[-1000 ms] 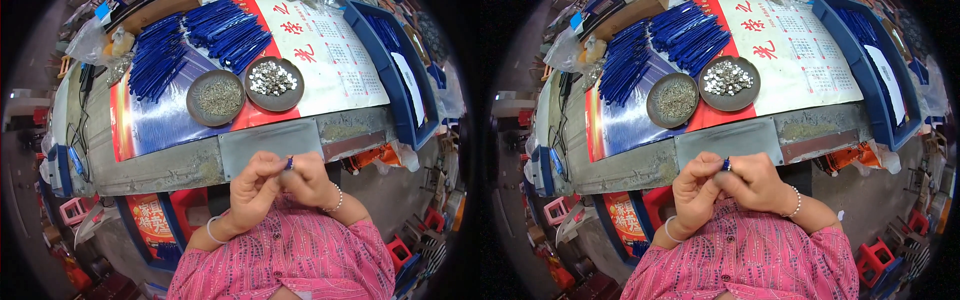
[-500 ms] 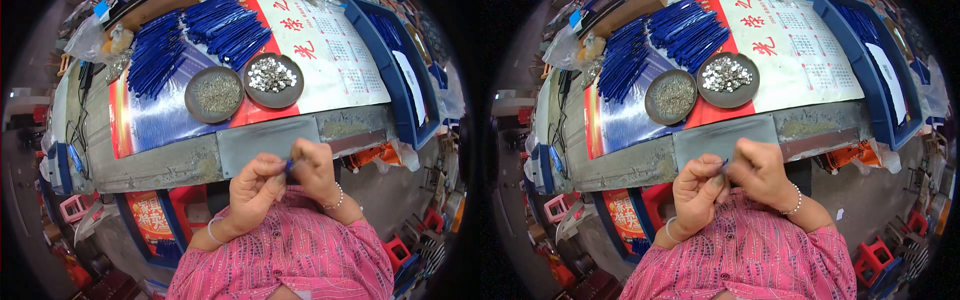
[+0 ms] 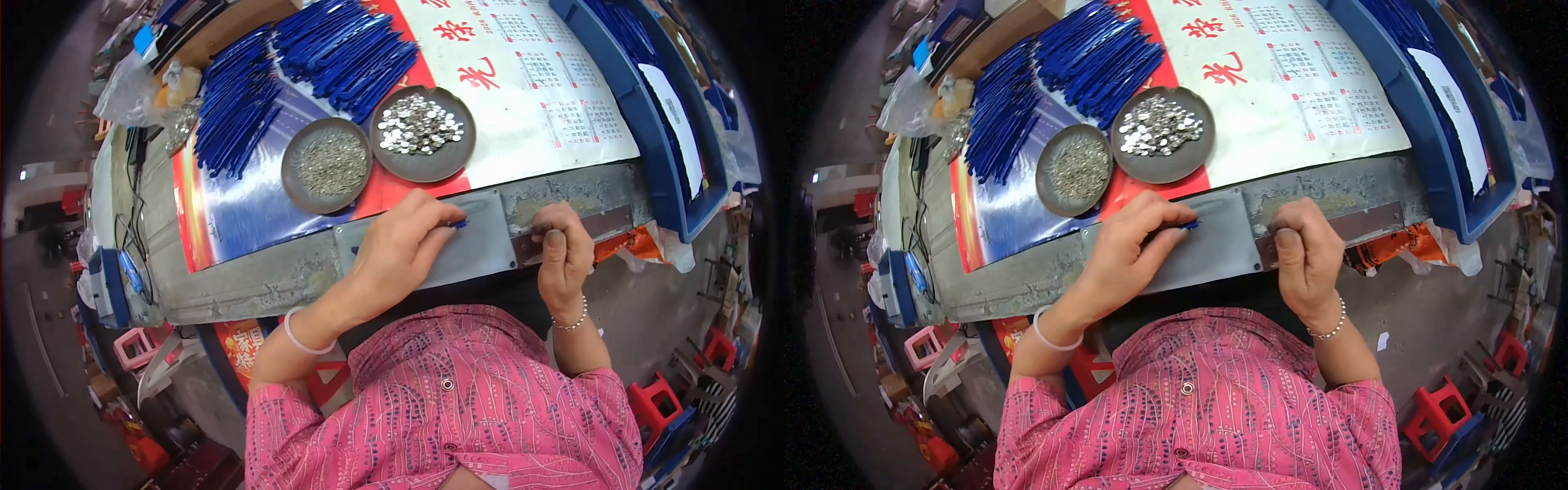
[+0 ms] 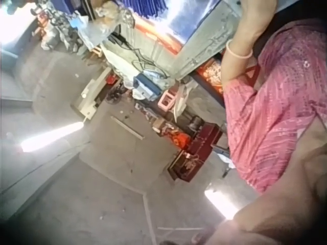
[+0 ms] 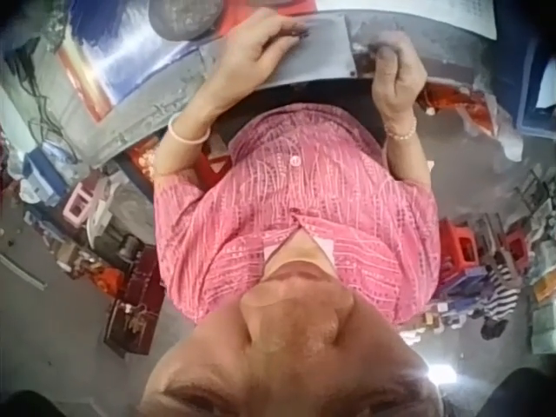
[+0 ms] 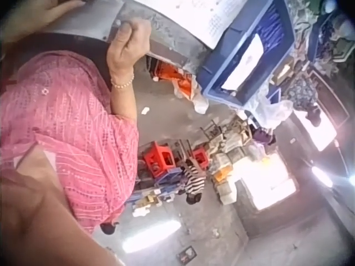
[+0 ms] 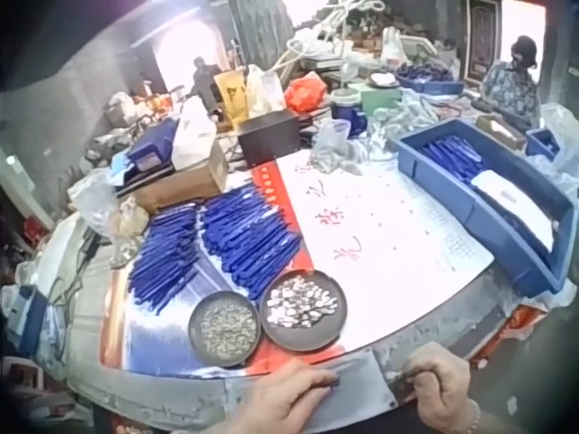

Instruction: The worker is manually assembling small blue plastic parts with small metal components at a factory workstation.

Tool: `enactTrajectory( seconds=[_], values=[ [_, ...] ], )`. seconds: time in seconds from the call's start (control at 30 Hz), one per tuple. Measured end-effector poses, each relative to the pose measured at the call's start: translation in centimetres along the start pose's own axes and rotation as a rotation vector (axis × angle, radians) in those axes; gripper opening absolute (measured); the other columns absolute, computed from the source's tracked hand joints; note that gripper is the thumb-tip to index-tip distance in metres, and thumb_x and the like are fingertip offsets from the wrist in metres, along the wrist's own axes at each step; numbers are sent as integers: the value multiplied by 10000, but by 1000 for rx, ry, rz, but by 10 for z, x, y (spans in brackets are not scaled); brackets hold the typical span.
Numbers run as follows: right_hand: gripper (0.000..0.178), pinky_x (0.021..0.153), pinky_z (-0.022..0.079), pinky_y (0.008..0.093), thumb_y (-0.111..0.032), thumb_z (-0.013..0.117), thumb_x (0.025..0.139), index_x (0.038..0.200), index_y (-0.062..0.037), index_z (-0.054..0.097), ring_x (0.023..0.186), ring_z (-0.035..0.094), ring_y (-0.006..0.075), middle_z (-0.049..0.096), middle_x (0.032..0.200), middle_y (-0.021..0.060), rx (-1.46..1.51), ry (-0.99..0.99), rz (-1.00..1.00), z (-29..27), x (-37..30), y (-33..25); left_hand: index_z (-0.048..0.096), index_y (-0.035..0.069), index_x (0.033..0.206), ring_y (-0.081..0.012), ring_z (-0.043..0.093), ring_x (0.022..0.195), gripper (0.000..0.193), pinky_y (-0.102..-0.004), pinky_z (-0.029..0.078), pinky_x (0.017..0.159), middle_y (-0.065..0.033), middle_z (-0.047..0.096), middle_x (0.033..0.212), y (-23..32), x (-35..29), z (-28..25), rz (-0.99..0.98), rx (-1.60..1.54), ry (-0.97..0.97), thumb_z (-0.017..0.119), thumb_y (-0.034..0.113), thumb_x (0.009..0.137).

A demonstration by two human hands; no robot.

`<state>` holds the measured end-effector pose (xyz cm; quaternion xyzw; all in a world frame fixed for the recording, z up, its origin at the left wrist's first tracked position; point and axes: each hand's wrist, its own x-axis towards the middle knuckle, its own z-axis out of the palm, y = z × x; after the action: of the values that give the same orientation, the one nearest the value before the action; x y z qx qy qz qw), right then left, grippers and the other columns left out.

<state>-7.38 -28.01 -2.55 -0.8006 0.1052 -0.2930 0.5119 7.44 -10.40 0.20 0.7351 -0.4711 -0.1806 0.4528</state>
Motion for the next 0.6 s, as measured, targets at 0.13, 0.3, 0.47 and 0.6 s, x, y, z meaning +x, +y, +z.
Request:
enactTrajectory(
  seconds=[0.13, 0.3, 0.47, 0.6],
  values=[
    [309, 632, 387, 291, -245, 439, 970, 811, 9, 513, 655, 463, 177, 507, 743, 91, -5, 62, -140, 2, 0, 11, 616, 24, 959, -286, 579, 696, 156, -338, 470, 596, -111, 550, 829, 3, 20, 13, 70, 237, -65, 611, 10, 804],
    [309, 666, 416, 352, -276, 491, 945, 773, -24, 540, 630, 512, 249, 544, 712, 85, -70, 48, -239, 6, 8, 11, 612, 34, 945, -289, 584, 693, 193, -369, 471, 564, -112, 528, 827, -2, 31, 8, 137, 374, -162, 599, -18, 760],
    [318, 669, 415, 358, -287, 496, 941, 761, -29, 540, 611, 512, 249, 544, 693, 81, -72, 57, -212, 6, 9, 11, 591, 40, 967, -305, 582, 708, 233, -407, 461, 557, -128, 494, 853, -5, 12, -21, 70, 470, -290, 528, 8, 745],
    [321, 685, 416, 366, -283, 471, 952, 772, -25, 536, 628, 509, 240, 549, 704, 89, -95, 38, -192, 3, 7, 8, 599, 58, 1042, -321, 585, 713, 346, -408, 471, 567, -121, 518, 867, -8, -9, -37, -49, 442, -270, 523, -55, 723]
  ],
)
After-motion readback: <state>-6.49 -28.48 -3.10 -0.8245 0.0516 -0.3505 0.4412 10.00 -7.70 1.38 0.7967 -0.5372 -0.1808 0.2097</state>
